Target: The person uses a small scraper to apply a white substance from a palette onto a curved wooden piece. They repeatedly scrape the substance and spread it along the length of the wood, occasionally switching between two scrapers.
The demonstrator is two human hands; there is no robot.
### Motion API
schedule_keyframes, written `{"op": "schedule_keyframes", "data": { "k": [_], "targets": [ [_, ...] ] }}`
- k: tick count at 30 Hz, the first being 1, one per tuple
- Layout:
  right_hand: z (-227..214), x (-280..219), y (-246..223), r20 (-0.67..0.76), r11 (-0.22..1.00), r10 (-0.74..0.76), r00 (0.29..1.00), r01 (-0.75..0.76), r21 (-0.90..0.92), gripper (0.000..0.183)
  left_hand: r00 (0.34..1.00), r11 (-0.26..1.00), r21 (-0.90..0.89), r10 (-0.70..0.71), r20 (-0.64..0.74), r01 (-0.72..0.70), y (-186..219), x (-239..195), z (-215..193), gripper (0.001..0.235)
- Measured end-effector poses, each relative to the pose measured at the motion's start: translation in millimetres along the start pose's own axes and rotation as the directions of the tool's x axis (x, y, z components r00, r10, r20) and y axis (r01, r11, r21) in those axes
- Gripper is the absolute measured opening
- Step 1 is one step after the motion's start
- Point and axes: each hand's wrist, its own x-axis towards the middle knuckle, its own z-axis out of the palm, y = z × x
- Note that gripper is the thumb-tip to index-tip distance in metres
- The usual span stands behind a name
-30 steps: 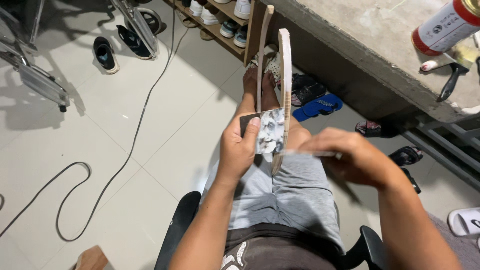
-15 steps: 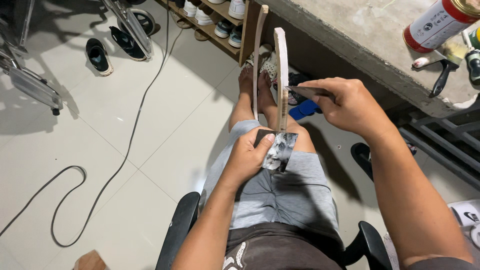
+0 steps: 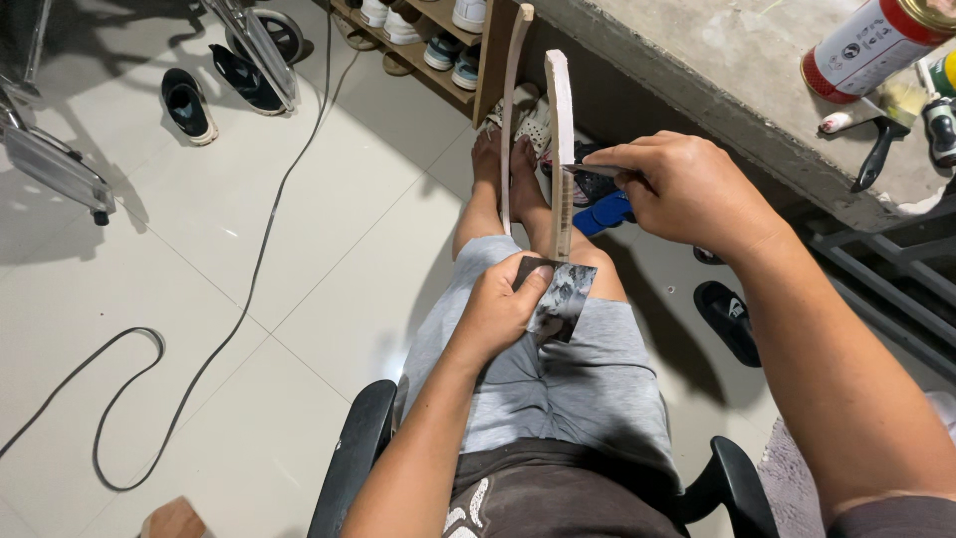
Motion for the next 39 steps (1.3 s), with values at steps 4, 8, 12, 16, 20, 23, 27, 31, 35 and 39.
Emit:
{"op": "schedule_keyframes", "data": {
  "k": [4, 8, 12, 16, 20, 23, 27, 31, 35, 39],
  "targets": [
    [-4.6, -0.9, -10.7, 0.015, 0.995, -0.001, 1.000, 0.002, -0.097, 0.043, 1.000, 1.000, -0.006, -0.011, 0.000, 0.011, 0.6, 0.5, 0.9, 0.009],
    [-8.0, -2.0, -22.8, 0.058, 0.960, 0.013, 0.998, 0.003, -0.279, 0.045, 1.000, 1.000, -0.013, -0.010, 0.001, 0.010, 3.6, 1.1, 2.8, 0.013],
    [-0.5, -3.5, -20.1, 0.071, 0.930, 0.024, 0.997, 0.004, -0.368, 0.050, 1.000, 1.000, -0.006, -0.010, -0.006, 0.010, 7.2, -0.3, 2.0, 0.012],
    [-0.5, -9.9, -29.3, 0.058, 0.913, 0.008, 0.998, 0.017, -0.407, 0.052, 1.000, 1.000, -0.012, 0.000, -0.008, 0.000, 5.0, 1.5, 4.2, 0.014],
    [2.3, -14.4, -32.0, 0.037, 0.877, -0.026, 0.999, 0.041, -0.479, 0.052, 1.000, 0.999, -0.036, 0.002, 0.001, -0.002, 18.8, -2.2, 2.3, 0.015],
    [11.0, -18.6, -30.6, 0.020, 0.867, -0.041, 0.999, 0.046, -0.496, 0.053, 1.000, 1.000, -0.031, 0.007, 0.008, -0.007, 26.4, -3.5, -0.3, 0.015],
    [26.6, -26.6, -30.1, -0.036, 0.851, -0.039, 0.999, 0.014, -0.525, 0.056, 1.000, 0.999, -0.034, 0.000, 0.021, 0.001, 14.1, -2.5, -3.6, 0.013],
    [31.9, -33.9, -45.9, -0.107, 0.841, -0.077, 0.991, 0.007, -0.541, 0.047, 1.000, 0.998, -0.066, -0.010, 0.018, 0.012, 3.7, -0.6, -6.2, 0.008],
    [44.2, -38.5, -45.3, -0.162, 0.852, -0.082, 0.983, -0.015, -0.523, 0.047, 1.000, 0.984, -0.176, -0.030, 0.011, 0.031, 0.0, -0.9, -8.5, 0.010],
    [57.0, -41.5, -34.9, -0.194, 0.840, -0.091, 0.977, -0.030, -0.542, 0.047, 0.999, 0.972, -0.230, -0.035, 0.040, 0.043, 4.8, -6.0, -10.4, 0.012]
  ]
}}
